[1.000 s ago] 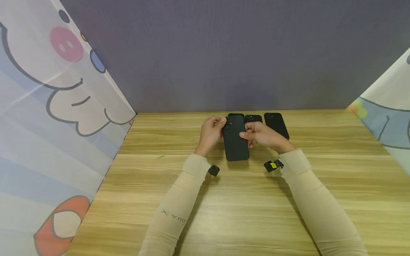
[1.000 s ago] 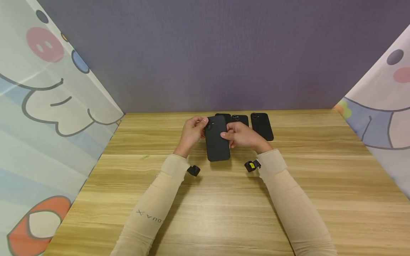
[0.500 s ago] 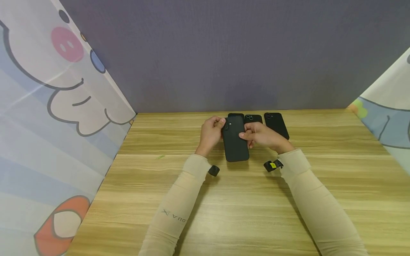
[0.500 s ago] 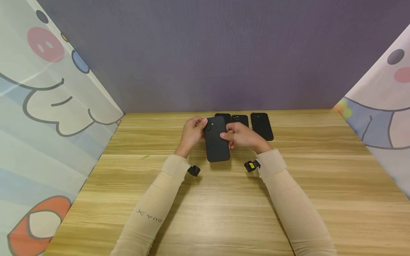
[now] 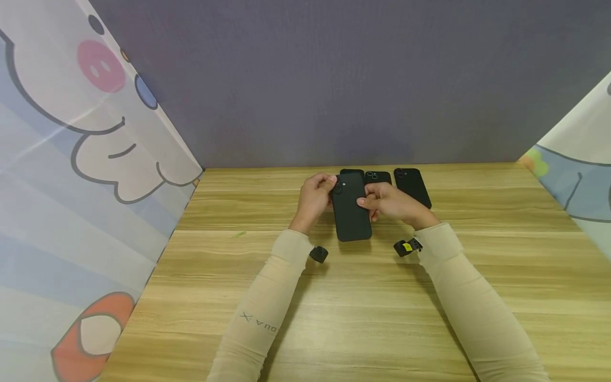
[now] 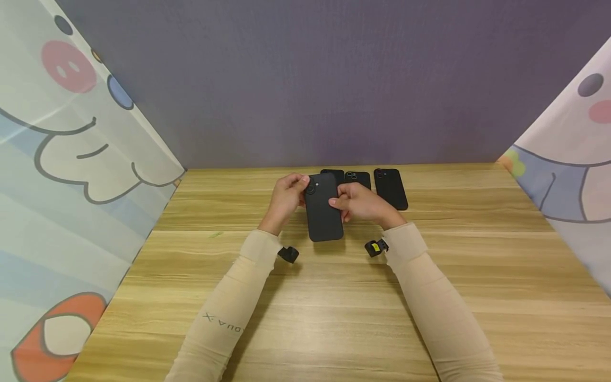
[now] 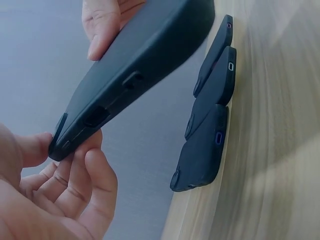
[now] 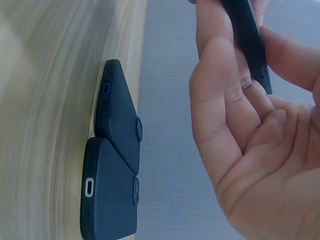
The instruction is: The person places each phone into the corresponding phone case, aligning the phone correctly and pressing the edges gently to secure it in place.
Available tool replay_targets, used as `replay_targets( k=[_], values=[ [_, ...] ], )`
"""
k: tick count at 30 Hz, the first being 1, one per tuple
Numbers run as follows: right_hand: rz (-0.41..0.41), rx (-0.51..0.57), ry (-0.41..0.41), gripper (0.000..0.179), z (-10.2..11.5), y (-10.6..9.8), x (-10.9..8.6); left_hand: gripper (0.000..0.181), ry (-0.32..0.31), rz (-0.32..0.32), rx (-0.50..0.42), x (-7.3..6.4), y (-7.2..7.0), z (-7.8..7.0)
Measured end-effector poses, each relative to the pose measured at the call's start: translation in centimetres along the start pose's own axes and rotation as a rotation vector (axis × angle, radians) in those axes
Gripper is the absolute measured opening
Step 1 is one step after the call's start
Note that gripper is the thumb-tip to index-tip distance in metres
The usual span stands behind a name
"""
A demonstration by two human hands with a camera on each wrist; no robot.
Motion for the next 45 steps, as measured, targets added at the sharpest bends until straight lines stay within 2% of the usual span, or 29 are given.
replay_targets(
  k=[20, 27, 31, 37, 45],
  values=[
    [-0.005, 0.002, 0.013, 0.024, -0.3, -0.2, 0.0, 0.023, -0.048, 0.096, -0.136, 0.4, 0.5, 0.6],
    [0.007, -0.006, 0.023, 0.028, -0.4, -0.1, 0.0, 0.022, -0.075, 0.099, -0.159, 0.6, 0.5, 0.8],
    [0.047, -0.009, 0.037, 0.034, -0.5, 0.2, -0.2, 0.021, -0.087, 0.079, -0.178, 0.7, 0.2, 1.0],
    [0.116, -0.008, 0.051, 0.035, -0.7, 0.8, -0.3, 0.021, -0.092, 0.046, -0.194, 0.9, -0.5, 1.1],
    [0.114, -0.055, 0.028, 0.032, -0.4, 0.8, -0.3, 0.026, -0.103, 0.074, -0.185, 0.9, -0.4, 1.3]
  ],
)
Point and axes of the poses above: each hand's wrist, its own x-axis towards the middle knuckle, its own y-axis out of the palm, z = x × y, the point moved 10 cm from there along x, towards the middle knuckle, and after that the axes turned 14 degrees about -y, right-handed, at the moved point
